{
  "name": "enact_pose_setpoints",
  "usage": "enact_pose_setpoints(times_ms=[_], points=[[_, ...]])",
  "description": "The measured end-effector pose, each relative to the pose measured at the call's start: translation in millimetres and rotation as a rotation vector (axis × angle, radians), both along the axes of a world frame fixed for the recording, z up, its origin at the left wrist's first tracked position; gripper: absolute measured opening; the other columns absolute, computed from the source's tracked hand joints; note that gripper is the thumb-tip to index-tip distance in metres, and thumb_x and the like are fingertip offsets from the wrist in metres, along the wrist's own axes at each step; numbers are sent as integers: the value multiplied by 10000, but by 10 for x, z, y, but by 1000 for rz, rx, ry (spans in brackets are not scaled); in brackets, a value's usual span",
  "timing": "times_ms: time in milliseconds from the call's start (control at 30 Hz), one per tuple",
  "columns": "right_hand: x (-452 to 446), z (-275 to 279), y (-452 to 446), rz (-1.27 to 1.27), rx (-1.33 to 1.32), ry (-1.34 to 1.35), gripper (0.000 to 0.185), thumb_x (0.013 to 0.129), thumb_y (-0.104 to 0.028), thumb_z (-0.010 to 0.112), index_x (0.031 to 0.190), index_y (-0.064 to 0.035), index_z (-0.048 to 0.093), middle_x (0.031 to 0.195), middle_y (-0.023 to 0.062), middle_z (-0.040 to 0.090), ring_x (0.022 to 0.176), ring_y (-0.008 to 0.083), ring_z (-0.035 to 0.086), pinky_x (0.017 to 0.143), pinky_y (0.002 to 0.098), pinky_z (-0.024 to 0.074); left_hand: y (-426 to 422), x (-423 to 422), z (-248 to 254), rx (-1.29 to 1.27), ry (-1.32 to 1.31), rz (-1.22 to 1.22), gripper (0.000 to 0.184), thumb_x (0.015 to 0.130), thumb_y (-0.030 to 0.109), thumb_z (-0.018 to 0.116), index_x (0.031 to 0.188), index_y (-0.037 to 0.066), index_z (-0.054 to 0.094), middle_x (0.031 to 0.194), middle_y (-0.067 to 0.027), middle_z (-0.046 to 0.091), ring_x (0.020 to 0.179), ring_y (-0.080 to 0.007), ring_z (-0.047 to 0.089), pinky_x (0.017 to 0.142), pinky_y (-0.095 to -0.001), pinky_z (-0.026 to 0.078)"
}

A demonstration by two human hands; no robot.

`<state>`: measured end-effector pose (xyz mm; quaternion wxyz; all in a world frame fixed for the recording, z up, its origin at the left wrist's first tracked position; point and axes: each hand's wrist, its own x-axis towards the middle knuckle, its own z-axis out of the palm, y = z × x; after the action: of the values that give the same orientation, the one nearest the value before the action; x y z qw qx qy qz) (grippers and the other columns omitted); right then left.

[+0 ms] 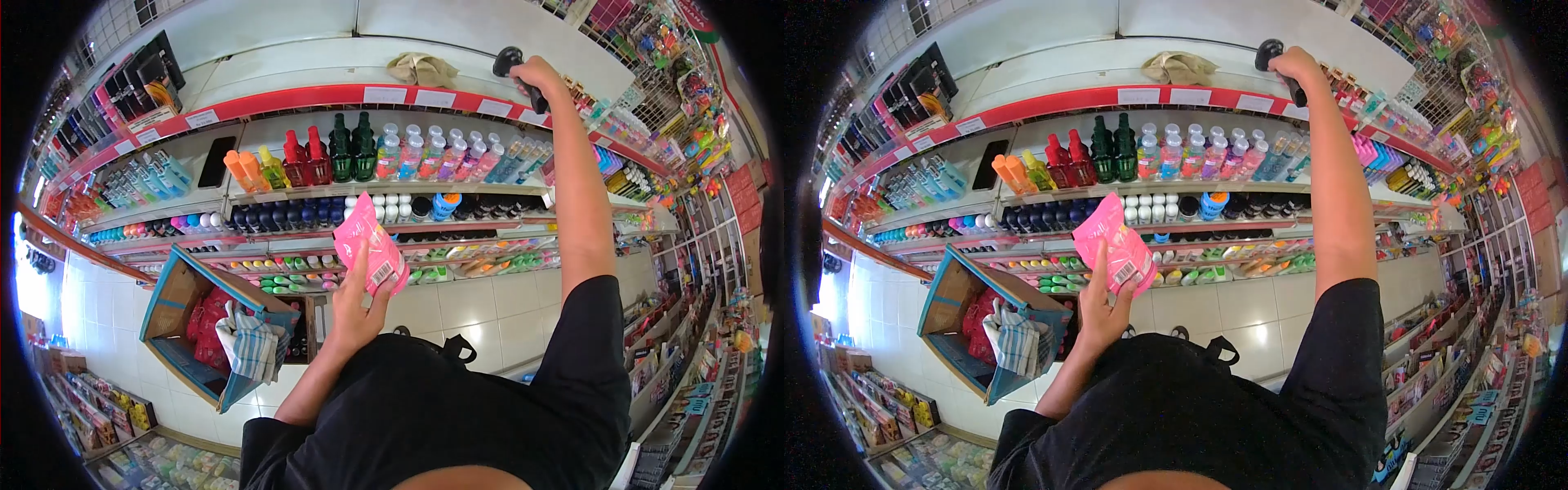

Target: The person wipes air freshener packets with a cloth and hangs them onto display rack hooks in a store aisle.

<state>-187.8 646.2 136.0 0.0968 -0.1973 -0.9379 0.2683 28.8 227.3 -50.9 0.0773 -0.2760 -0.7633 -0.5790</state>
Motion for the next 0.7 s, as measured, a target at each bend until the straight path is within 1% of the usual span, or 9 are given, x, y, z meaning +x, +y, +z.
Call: enact_pose_setpoints(times_ms=[33,133,333,433,500,533,600,633,700], points=[[-28,30,-16,-9,186,-90,238,694,-166,658,722,71,649,660,125,640,526,173,585,476,311,459,3,32,67,66,-83,4,550,832,-3,603,1347,-27,412,1106,-224,607,982,-308,626,826,-338,473],[-74,22,-34,-17,174,-143,260,684,-183,670,723,74,664,643,125,643,521,183,585,480,326,458,-16,-19,23,71,63,0,381,829,-34,583,1209,-10,565,1012,-197,639,882,-296,628,778,-331,480],[-126,12,-27,-4,143,-161,266,703,-217,679,770,41,686,710,155,673,593,230,638,554,329,501,25,-32,24,108,177,1,264,774,-71,583,995,35,678,838,-124,664,723,-257,581,673,-332,424],[273,122,-606,-277,771,122,384,758,-332,693,992,-30,656,971,171,676,890,322,641,773,367,495,53,-92,39,103,300,64,302,718,-65,602,974,70,686,767,-68,650,673,-228,540,655,-330,376],[474,-27,-791,72,512,623,412,824,-433,626,970,-48,645,887,147,671,829,264,652,736,377,502,42,-132,108,0,369,106,312,692,-55,611,962,83,688,733,-50,629,661,-219,526,662,-332,369],[838,-28,-1294,124,106,485,380,853,-417,600,978,-62,649,848,104,670,694,202,634,664,337,498,49,-163,135,-92,449,135,324,667,-45,621,949,96,690,699,-31,608,650,-209,512,669,-334,363],[1250,-440,-1700,561,-134,304,288,893,-338,590,1033,-89,624,803,53,660,599,126,585,590,277,473,82,-196,115,-138,484,146,307,653,-11,640,930,112,691,667,1,559,650,-183,486,677,-330,346],[1505,-498,-1939,706,-198,52,263,922,-254,552,1074,-45,603,973,54,641,852,133,600,796,289,476,117,-208,112,-180,551,147,278,657,10,647,910,116,688,667,10,545,663,-173,489,684,-330,348],[1772,-742,-2318,716,-342,-36,345,869,-243,640,1118,-13,580,952,65,638,877,118,601,784,276,477,219,-200,75,-247,656,158,190,675,78,654,857,127,678,678,32,518,711,-144,504,707,-336,361]])
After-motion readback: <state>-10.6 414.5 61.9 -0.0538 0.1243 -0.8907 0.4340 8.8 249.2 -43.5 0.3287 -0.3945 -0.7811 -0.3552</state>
